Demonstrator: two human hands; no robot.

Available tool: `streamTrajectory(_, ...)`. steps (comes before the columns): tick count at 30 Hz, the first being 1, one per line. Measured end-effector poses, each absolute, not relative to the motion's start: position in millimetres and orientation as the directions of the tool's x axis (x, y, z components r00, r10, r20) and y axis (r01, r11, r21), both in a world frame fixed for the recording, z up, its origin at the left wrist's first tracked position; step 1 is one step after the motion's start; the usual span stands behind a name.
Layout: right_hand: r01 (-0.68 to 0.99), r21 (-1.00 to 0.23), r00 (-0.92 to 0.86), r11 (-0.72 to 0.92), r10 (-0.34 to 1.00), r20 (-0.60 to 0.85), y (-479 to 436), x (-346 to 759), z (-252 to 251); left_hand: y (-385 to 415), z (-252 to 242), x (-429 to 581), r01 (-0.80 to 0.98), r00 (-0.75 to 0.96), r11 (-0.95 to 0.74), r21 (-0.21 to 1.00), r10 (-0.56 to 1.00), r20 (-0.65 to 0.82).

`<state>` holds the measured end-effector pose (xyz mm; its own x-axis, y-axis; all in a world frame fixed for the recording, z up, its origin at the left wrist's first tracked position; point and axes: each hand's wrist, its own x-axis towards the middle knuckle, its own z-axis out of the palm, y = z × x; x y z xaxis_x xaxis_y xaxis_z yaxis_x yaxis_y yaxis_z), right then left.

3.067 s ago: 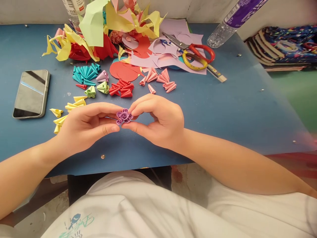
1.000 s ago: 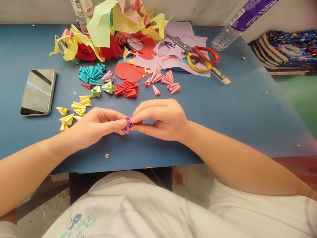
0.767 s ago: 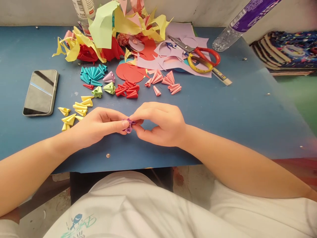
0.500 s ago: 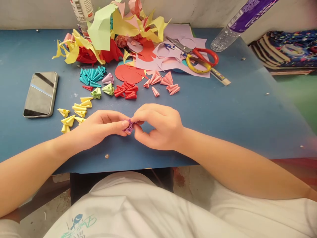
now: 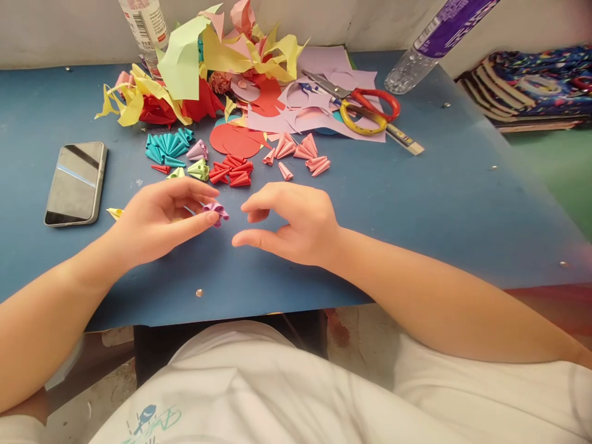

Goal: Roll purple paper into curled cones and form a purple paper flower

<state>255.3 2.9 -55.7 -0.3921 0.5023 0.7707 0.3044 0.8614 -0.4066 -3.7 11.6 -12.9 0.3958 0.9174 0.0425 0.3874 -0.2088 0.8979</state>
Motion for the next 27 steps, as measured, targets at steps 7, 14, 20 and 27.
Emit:
streamTrajectory(7,0.349,-0.519,-0.279,0.780,0.615,0.737,18.3,252.7,-60.1,31.5,-25.4,-21.8,0.717,0.346,-0.461,0.523,0.886,0.308)
streamTrajectory(14,0.387,-0.626,-0.338,0.678,0.735,0.588,31.0,243.3,-47.7,42.0,-33.9,-28.4,0.743,0.389,-0.502,0.443,0.862,0.325)
streamTrajectory(20,0.534,-0.558,-0.404,0.635,0.771,0.492,90.4,222.2,-32.8,48.0,-21.5,-33.8,0.753,0.325,-0.471,0.460,0.874,0.362)
streamTrajectory(27,0.639,-0.646,-0.514,0.416,0.857,0.044,152.6,181.6,-20.2,70.2,36.2,-115.9,0.823,0.188,-0.281,0.493,0.955,0.230)
